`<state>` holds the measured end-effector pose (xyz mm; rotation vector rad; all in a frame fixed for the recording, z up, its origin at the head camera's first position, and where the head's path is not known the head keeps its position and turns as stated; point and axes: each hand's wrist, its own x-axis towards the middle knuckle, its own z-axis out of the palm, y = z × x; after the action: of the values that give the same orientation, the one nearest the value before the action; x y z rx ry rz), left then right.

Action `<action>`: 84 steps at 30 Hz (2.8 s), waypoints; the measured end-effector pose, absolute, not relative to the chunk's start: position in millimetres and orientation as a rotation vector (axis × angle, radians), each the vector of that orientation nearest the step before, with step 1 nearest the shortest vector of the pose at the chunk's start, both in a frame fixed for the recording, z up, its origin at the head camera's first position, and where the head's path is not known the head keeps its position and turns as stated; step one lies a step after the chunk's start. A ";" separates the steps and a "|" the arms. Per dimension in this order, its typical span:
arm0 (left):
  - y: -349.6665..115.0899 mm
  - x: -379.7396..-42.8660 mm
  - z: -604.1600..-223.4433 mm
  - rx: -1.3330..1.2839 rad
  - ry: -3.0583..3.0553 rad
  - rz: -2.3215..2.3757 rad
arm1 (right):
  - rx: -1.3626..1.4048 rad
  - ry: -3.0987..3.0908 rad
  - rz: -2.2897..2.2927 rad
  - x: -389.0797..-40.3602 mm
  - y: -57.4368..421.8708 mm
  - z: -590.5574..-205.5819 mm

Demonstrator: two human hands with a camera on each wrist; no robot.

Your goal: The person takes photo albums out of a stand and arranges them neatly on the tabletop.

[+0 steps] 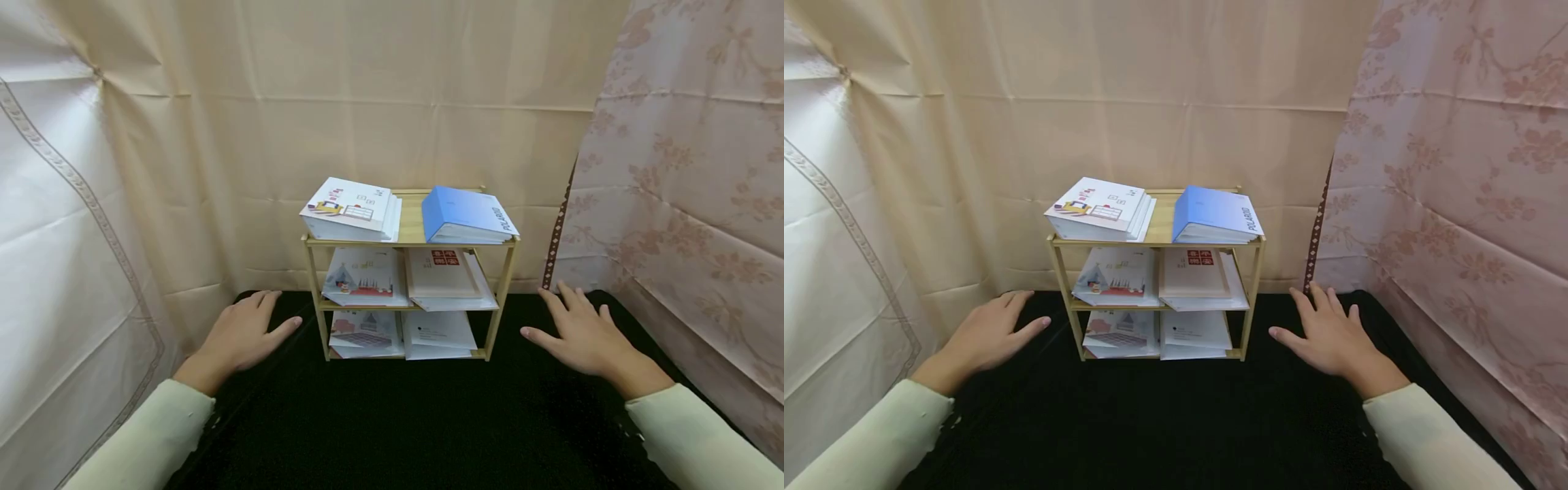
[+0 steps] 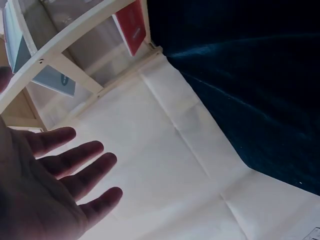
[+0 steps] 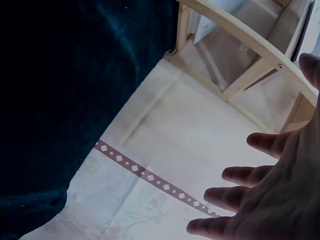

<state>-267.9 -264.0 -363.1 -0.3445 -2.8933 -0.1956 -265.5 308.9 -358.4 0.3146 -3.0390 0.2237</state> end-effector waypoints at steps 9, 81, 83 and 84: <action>-256.9 -267.1 -351.1 -0.288 -2.819 -0.330 | 0.360 -2.962 0.209 -266.1 303.3 -348.8; -180.8 -297.4 -242.0 -0.279 -2.319 -1.399 | 0.745 -2.485 0.897 -281.5 77.0 -262.3; -180.2 -297.8 -242.3 -0.289 -2.312 -1.423 | 0.742 -2.492 0.893 -282.2 76.4 -263.1; -180.0 -297.8 -242.4 -0.288 -2.309 -1.429 | 0.747 -2.495 0.895 -282.4 76.1 -263.5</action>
<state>-297.8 -180.0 -242.4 -0.2882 -2.3091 -1.4293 -282.4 76.1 -263.5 0.7468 -2.4950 0.8951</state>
